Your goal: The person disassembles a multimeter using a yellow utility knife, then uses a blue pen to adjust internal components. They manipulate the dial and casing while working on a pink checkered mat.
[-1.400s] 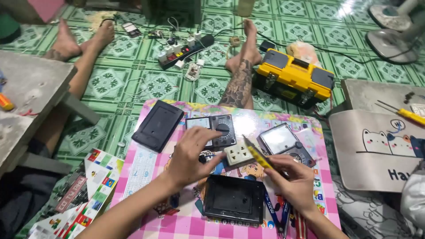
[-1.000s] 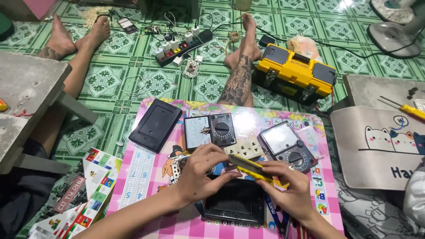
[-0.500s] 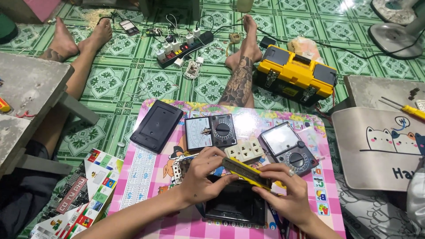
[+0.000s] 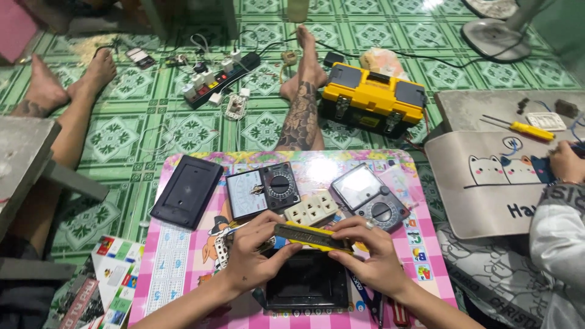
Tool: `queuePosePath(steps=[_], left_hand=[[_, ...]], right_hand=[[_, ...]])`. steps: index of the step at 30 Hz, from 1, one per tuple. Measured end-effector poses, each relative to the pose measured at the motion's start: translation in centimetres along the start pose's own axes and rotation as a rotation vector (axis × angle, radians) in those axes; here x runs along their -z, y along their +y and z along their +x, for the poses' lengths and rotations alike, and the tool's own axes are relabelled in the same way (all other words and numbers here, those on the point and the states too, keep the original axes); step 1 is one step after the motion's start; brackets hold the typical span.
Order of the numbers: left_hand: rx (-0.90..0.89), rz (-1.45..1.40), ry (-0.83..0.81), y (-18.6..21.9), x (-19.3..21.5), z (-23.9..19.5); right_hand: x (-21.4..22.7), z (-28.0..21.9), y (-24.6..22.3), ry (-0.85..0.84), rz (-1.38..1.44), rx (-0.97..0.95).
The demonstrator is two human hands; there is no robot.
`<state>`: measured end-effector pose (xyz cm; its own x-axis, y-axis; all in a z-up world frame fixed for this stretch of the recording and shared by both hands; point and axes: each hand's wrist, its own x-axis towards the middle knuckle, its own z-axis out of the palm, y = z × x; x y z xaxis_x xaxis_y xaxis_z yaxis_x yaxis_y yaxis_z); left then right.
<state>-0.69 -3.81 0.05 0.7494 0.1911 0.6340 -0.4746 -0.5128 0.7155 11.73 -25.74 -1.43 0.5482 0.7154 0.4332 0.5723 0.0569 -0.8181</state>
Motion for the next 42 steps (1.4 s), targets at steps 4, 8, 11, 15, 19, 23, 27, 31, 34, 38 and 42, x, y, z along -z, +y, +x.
queuePosePath(steps=[4, 8, 11, 15, 19, 23, 27, 31, 34, 38, 42], left_hand=[[-0.021, -0.005, 0.009, 0.2, -0.3, 0.3], [-0.001, 0.003, 0.013, 0.3, -0.5, 0.3], [0.045, 0.033, 0.032, 0.4, -0.6, -0.1], [0.195, 0.067, 0.027, 0.3, -0.6, -0.7], [0.453, -0.198, 0.008, 0.6, -1.1, -0.8], [0.559, -0.246, -0.017, 0.2, -1.2, -1.1], [0.520, -0.353, 0.008, -0.7, -1.4, -1.5], [0.498, -0.411, 0.104, 0.3, -1.6, -0.6], [0.497, -0.420, 0.112, -0.3, -1.7, -1.1], [0.528, -0.462, 0.125, -0.2, -1.8, -1.2], [0.535, -0.538, 0.057, -0.4, -1.6, -1.5]], right_hand=[[0.0, 0.2, -0.2, 0.034, 0.021, 0.005], [0.2, 0.3, -0.4, 0.055, 0.021, 0.049], [0.2, 0.5, -0.7, 0.090, 0.024, 0.073], [0.0, 0.5, -0.6, 0.134, 0.034, 0.095], [0.0, 0.5, -0.6, 0.156, -0.003, 0.097], [0.0, 0.3, -0.4, 0.153, 0.066, 0.081], [-0.2, 0.3, -0.4, 0.151, 0.057, 0.121], [-0.2, 1.2, -1.5, 0.185, 0.100, 0.123], [-0.3, 1.2, -1.5, 0.190, 0.087, 0.128], [-0.3, 0.8, -1.1, 0.154, 0.146, 0.005], [0.0, -0.5, -0.2, 0.029, 0.283, -0.461]])
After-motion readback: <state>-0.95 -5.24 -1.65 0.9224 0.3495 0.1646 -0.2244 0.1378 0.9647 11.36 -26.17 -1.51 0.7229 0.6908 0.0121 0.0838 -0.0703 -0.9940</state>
